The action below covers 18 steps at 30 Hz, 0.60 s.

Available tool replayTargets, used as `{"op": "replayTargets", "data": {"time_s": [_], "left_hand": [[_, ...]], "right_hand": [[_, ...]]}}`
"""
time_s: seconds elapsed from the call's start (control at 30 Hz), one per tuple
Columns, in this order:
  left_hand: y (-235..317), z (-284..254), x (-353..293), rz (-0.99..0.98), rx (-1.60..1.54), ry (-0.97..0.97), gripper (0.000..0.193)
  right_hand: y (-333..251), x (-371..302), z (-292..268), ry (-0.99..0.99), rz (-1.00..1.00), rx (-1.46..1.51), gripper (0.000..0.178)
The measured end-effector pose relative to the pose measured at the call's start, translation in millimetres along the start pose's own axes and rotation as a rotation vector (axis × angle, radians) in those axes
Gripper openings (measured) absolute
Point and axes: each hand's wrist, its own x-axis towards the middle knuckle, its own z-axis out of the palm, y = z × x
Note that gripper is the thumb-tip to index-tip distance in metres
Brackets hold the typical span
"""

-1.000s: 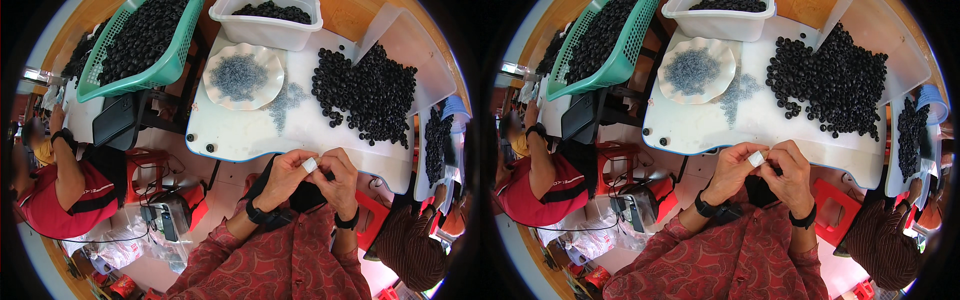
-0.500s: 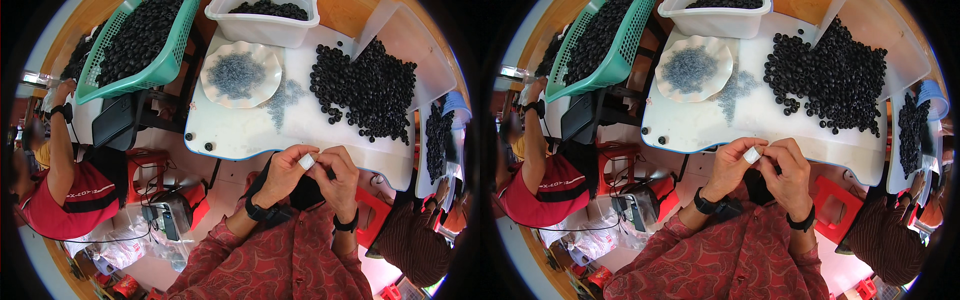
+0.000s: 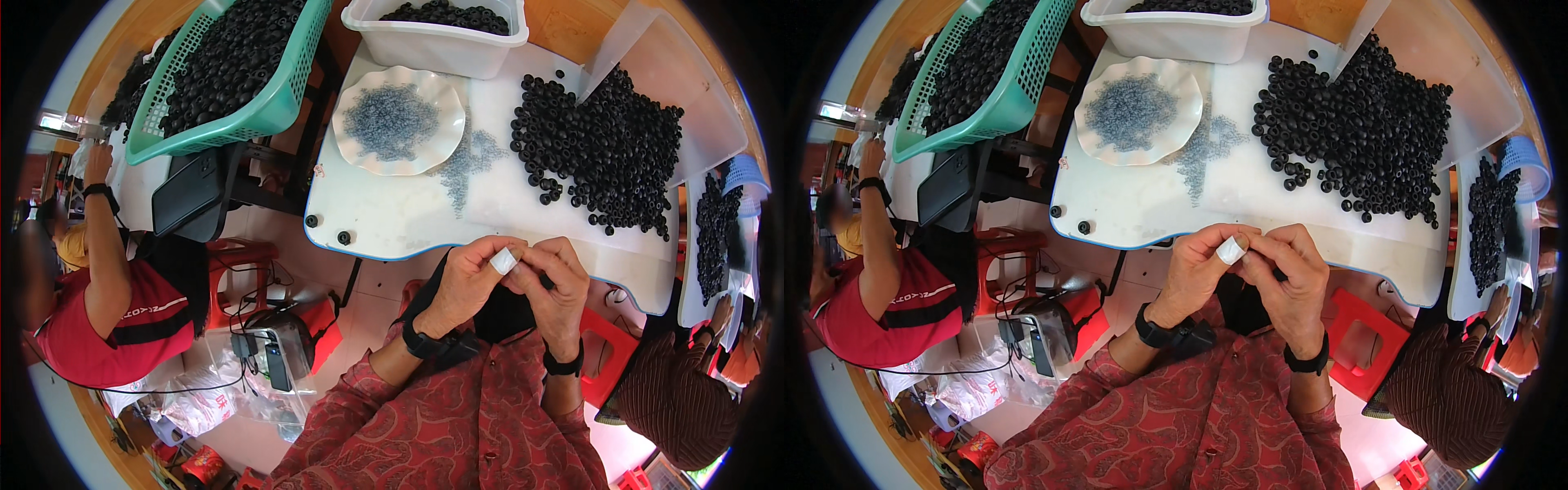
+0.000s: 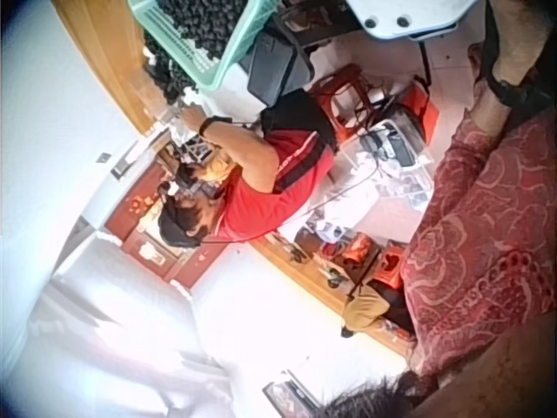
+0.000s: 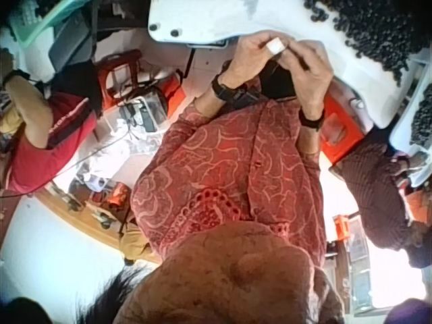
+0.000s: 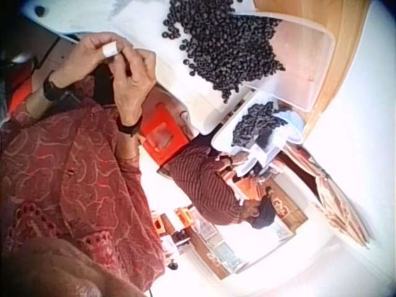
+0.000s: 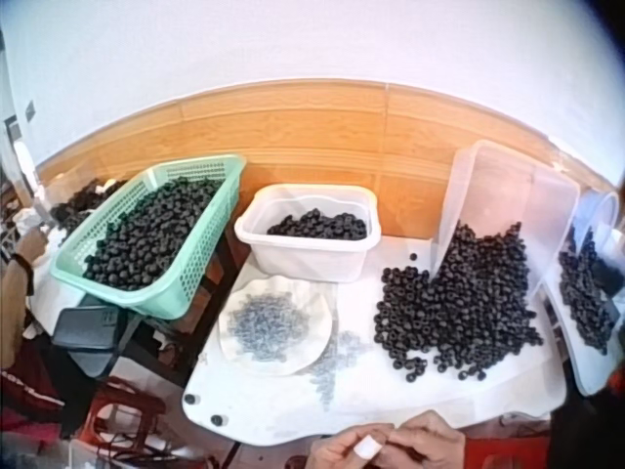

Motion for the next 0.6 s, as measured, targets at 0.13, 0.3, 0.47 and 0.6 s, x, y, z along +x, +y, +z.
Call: {"op": "replayTargets", "data": {"time_s": [0.13, 0.3, 0.47, 0.6], "left_hand": [[2.6, 0.8, -0.4, -0.038, -0.034, 0.008, 0.028], [-1.8, 1.3, -0.8, -0.037, 0.04, 0.016, 0.028], [-3.1, -1.7, -1.6, -0.08, 0.028, 0.011, 0.028], [-3.8, -1.1, -1.5, -0.067, -0.005, 0.007, 0.028]], "right_hand": [[2.9, 1.4, -0.4, -0.013, -0.023, -0.015, 0.022], [6.7, 0.6, 3.1, 0.035, 0.003, 0.055, 0.017], [7.5, 0.7, 4.3, 0.037, -0.003, 0.034, 0.015], [8.6, 0.6, 4.0, 0.031, -0.002, 0.009, 0.016]]}}
